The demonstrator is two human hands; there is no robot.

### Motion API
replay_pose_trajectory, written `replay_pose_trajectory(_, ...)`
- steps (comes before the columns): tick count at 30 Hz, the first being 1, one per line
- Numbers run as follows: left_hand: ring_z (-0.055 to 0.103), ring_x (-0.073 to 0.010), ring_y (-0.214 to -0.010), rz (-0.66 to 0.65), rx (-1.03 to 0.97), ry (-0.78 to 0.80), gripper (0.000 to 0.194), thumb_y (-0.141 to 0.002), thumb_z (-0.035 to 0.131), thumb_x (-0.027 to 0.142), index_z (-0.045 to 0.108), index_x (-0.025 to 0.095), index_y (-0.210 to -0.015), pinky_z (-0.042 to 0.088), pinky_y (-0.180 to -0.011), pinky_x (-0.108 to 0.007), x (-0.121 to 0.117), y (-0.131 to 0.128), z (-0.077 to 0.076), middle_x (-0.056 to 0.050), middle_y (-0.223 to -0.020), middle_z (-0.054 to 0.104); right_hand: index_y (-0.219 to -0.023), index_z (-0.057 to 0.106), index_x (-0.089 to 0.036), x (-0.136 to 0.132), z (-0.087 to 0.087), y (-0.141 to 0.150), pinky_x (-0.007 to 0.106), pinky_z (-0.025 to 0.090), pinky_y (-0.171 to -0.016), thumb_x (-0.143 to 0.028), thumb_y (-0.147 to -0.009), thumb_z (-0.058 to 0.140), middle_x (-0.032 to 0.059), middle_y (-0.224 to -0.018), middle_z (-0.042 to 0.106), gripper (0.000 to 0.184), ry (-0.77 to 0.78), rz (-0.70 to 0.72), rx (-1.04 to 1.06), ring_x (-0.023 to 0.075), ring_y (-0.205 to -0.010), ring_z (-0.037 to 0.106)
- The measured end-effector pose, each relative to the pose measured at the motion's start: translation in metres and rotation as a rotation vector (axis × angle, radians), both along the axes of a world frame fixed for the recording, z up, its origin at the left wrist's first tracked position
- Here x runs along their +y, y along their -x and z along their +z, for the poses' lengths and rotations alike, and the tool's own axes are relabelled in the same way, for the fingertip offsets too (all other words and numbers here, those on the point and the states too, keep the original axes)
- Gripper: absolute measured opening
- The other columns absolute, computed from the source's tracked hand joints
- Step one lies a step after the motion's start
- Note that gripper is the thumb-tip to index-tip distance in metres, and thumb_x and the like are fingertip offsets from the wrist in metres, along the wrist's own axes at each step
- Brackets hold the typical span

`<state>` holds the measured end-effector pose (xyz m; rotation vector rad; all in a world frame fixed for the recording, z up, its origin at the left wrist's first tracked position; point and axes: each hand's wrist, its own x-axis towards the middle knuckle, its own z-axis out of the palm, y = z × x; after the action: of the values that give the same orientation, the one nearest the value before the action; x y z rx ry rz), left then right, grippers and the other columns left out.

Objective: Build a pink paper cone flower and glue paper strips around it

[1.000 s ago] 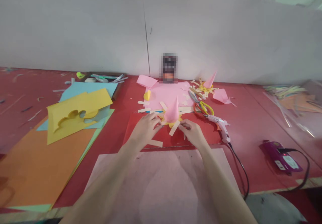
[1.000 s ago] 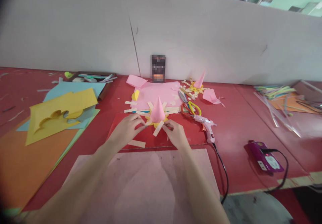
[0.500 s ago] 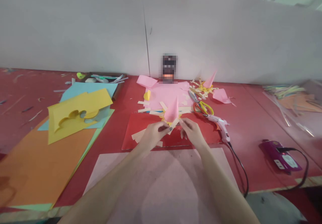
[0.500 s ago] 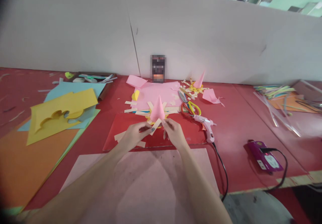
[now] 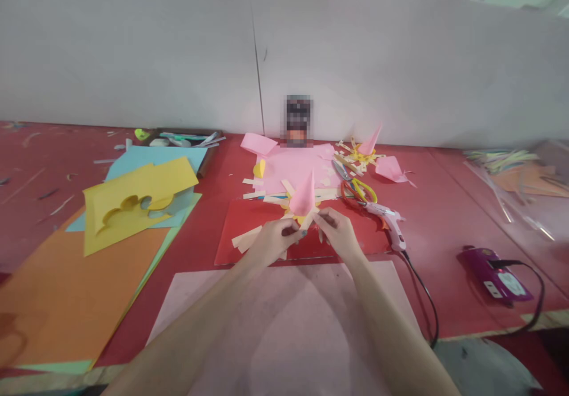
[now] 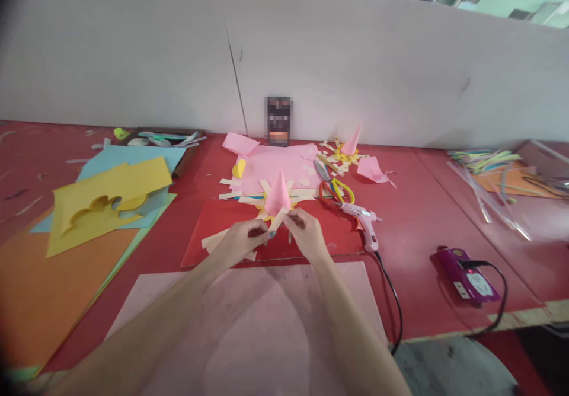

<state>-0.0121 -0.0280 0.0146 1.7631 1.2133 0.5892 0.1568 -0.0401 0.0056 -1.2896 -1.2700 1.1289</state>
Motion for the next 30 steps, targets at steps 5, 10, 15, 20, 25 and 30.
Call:
replay_pose_trajectory(5,0.060,-0.0163,-0.082,0.032,-0.132,0.023,0.023,-0.081,0.048,0.039,0.062,0.021,-0.084,0.044,-0.075,-0.027,0.002,-0.001,0.001,0.000,-0.087,0.066,-0.071,0.055,-0.018,-0.001,0.003,-0.001,0.019,0.029,-0.036,-0.042,-0.077,0.055,-0.0044,-0.056,0.053,0.025,0.009,-0.025,0.000,0.0049,-0.036,0.041)
replay_pose_trajectory(10,0.061,-0.0161,-0.076,0.001,-0.115,0.085,0.022,-0.078,0.052,0.039,0.060,0.019,-0.073,0.045,-0.072,-0.027,0.002,-0.001,0.003,-0.001,-0.078,0.066,-0.071,0.054,-0.018,-0.001,0.005,0.000,0.019,0.028,-0.036,-0.045,-0.077,0.053,-0.0056,-0.049,0.049,0.028,0.045,-0.023,-0.010,0.0055,-0.034,0.039)
replay_pose_trajectory(15,0.060,-0.0154,-0.072,-0.015,-0.117,0.098,0.023,-0.080,0.049,0.037,0.060,0.019,-0.073,0.045,-0.069,-0.027,0.002,-0.001,0.004,-0.001,-0.073,0.064,-0.068,0.054,-0.018,-0.002,0.002,-0.001,0.018,0.027,-0.036,-0.045,-0.078,0.053,-0.0069,-0.043,0.045,0.028,0.038,-0.013,-0.029,0.0059,-0.035,0.039)
replay_pose_trajectory(20,0.055,-0.0133,-0.065,0.022,-0.087,0.139,0.023,-0.078,0.048,0.037,0.059,0.019,-0.072,0.046,-0.057,-0.023,0.000,-0.002,0.009,0.000,-0.069,0.059,-0.061,0.050,-0.018,-0.001,-0.001,-0.001,0.018,0.026,-0.036,-0.044,-0.077,0.055,-0.0059,-0.047,0.047,0.030,0.028,-0.027,-0.042,0.0053,-0.036,0.040)
replay_pose_trajectory(25,0.052,-0.0135,-0.063,0.063,-0.086,0.274,0.025,-0.074,0.051,0.043,0.058,0.019,-0.078,0.043,-0.042,-0.019,-0.002,-0.001,0.010,0.000,-0.072,0.055,-0.062,0.050,-0.019,-0.001,-0.002,0.000,0.019,0.025,-0.036,-0.044,-0.076,0.056,-0.0061,-0.047,0.047,0.030,0.025,-0.001,-0.029,0.0056,-0.037,0.040)
replay_pose_trajectory(30,0.055,-0.0161,-0.070,0.087,-0.115,0.233,0.035,-0.076,0.047,0.051,0.061,0.020,-0.084,0.044,-0.046,-0.021,-0.002,0.000,0.009,-0.002,-0.079,0.060,-0.060,0.051,-0.019,-0.003,-0.002,0.001,0.018,0.027,-0.036,-0.045,-0.075,0.057,-0.0062,-0.046,0.046,0.031,0.025,0.001,-0.019,0.0059,-0.037,0.040)
